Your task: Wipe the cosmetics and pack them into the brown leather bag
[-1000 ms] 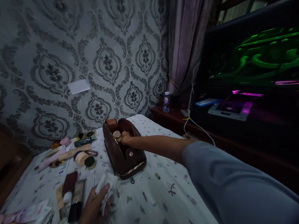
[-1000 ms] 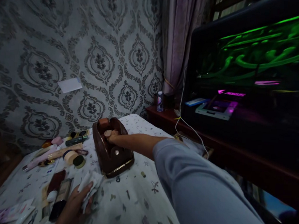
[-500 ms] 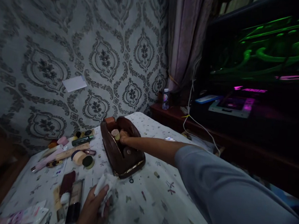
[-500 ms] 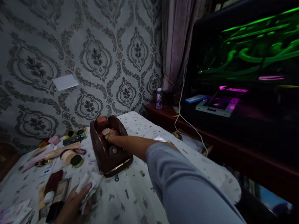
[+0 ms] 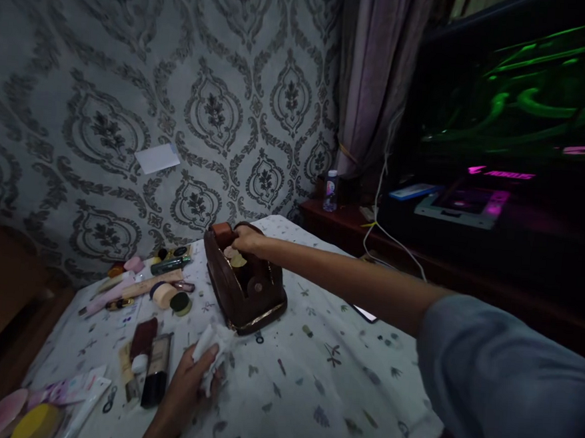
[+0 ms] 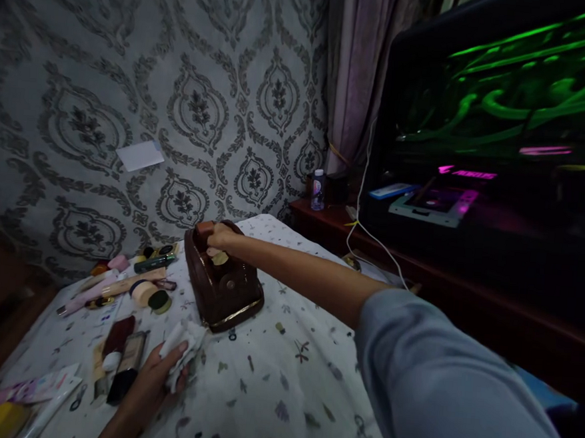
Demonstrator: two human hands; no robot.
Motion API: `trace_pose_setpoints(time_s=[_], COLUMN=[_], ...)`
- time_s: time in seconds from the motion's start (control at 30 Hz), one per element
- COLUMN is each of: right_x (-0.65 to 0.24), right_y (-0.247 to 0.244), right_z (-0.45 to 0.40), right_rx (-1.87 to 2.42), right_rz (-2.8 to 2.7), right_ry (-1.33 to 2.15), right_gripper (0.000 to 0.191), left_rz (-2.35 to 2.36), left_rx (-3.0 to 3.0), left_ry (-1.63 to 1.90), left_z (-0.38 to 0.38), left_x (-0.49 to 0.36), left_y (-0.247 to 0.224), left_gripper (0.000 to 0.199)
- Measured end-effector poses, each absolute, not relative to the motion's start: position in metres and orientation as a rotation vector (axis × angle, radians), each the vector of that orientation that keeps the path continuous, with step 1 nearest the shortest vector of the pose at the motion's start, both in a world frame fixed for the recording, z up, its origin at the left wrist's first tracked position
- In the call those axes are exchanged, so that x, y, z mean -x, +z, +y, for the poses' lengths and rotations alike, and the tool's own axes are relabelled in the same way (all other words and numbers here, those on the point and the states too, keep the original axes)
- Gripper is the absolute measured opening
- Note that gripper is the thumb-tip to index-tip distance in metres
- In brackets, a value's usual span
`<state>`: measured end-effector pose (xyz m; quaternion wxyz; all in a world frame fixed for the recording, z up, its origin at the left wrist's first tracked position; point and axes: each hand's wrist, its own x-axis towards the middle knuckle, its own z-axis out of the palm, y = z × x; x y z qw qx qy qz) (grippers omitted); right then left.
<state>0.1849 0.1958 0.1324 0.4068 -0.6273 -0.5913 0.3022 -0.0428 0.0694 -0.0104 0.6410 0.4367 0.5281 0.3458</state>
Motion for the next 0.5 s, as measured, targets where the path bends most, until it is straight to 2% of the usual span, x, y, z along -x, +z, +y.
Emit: trace_pose_setpoints(time_s=[0.2,0.5], right_x=[-0.209,-0.216], right_y=[0.163,0.147], right_z=[0.177,0.163], right_rx=[1.406,1.335], right_rz=[-1.423,-1.361], right_ry=[0.695,0.843], right_gripper=[0.037,0.025], left_rz=[1.217,1.250], left_rx=[-1.006,-1.011], left_ry=[0.890,0.882], left_z=[0.065,0.064], left_x=[0.038,0.037], left_y=[-0.009,-0.010], left_gripper=[0.057,0.057])
